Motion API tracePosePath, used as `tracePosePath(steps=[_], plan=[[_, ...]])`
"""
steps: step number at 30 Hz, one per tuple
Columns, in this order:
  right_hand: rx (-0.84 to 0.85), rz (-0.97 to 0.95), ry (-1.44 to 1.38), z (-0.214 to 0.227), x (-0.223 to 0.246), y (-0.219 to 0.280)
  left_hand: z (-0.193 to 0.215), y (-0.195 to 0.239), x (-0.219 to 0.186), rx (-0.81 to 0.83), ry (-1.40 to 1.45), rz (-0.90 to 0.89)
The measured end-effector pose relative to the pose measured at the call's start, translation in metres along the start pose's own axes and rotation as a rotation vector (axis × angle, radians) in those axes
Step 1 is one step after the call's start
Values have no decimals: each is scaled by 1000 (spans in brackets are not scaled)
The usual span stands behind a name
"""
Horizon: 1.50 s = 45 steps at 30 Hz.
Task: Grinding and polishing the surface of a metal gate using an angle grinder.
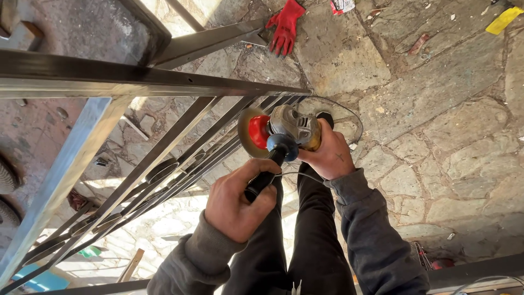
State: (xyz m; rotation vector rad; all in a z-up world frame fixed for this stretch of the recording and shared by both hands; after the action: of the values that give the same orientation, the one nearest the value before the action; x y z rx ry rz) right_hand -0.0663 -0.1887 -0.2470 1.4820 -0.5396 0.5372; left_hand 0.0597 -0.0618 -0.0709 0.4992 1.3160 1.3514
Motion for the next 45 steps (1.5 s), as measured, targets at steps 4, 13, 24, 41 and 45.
tracePosePath(steps=[4, 13, 24, 41, 45], plan=[[-117, 87, -18, 6, -9, 9, -6, 5, 9, -25, 67, -128], [-70, 17, 5, -11, -15, 11, -1, 7, 15, -28, 12, -89], [-201, 144, -50, 1, 4, 18, 5, 11, 16, -15, 135, -111], [-190, 110, -3, -11, -3, 32, 4, 21, 33, -62, 174, -163], [-235, 58, 28, -5, -9, 24, 12, 13, 36, -79, 260, -235]])
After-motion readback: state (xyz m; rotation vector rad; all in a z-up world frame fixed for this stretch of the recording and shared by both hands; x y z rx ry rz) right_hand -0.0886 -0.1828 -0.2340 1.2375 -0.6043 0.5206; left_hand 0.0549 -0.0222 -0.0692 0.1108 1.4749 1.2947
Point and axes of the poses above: each hand's wrist, its own y-axis away from the middle knuckle, its own z-axis out of the back of the hand, x = y × z, the point moved 8 cm from there along -y, towards the middle knuckle, and after that the axes turned 5 degrees about -y, right-handed, at the moved point
